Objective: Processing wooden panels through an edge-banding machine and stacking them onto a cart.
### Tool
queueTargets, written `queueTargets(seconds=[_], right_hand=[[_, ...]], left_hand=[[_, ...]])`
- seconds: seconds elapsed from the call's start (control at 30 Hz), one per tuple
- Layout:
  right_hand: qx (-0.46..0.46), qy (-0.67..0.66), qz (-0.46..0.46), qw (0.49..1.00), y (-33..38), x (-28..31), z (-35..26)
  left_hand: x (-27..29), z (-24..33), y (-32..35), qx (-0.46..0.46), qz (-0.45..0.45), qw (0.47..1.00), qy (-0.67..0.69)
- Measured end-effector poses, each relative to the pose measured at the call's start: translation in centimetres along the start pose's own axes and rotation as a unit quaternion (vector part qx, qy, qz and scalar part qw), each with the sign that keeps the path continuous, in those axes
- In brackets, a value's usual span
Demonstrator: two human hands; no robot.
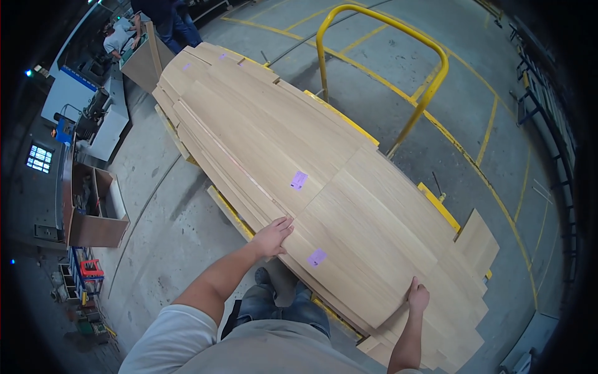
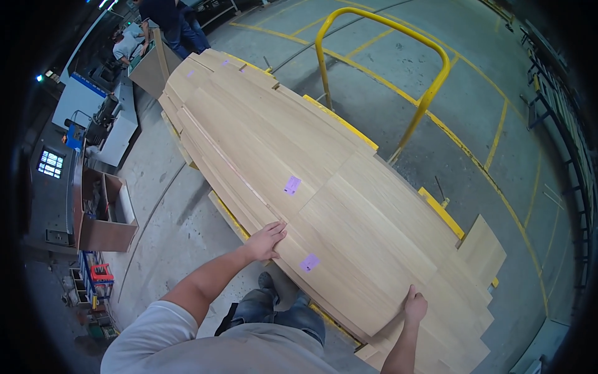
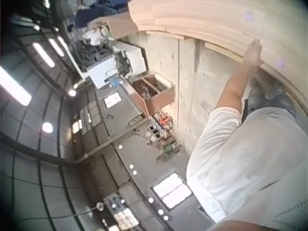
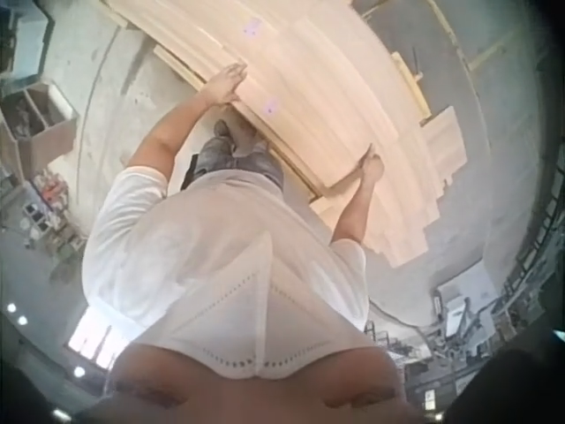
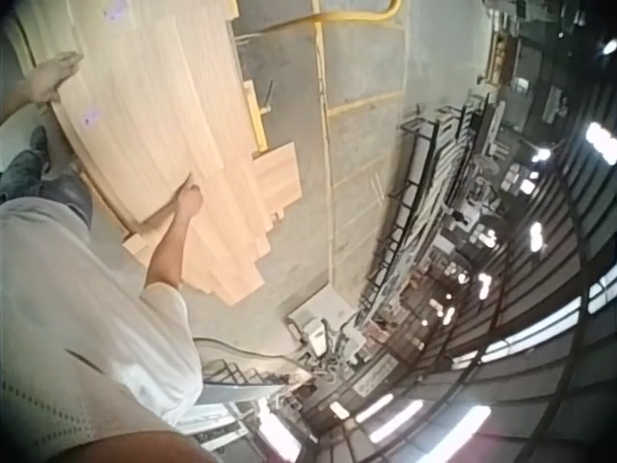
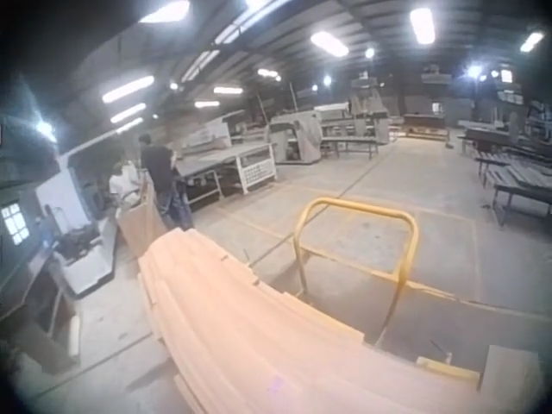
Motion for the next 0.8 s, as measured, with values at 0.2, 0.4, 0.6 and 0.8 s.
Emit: queueTargets(seconds=[0.2,0.4,0.6,0.8], right_hand=[[-0.005,-0.017,0.032,0.999,0.4,0.0,0.2],[-0.021,-0.037,0.040,0.998,0.9,0.3,-0.2],[0.002,-0.098,0.060,0.993,1.2,-0.1,0.8],[0.030,-0.155,0.108,0.982,2.1,-0.7,0.9]], left_hand=[[-0.7,-0.8,-0.2,-0.001,0.004,1.000,-0.009],[-0.4,-1.7,-0.6,0.046,0.029,0.997,0.052],[-0.5,-1.5,-1.4,0.055,-0.025,0.996,0.058],[-2.8,-0.3,0.3,0.089,0.003,0.986,0.143]])
Point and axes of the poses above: each hand's wrist, its own y-axis away from the middle knuckle, its own x-axis out of the back of the hand, z = x × y, the point moved 10 cm from there along -y, towards the middle knuckle, and after that the axes turned 3 degrees about -y, right-handed, at the moved point
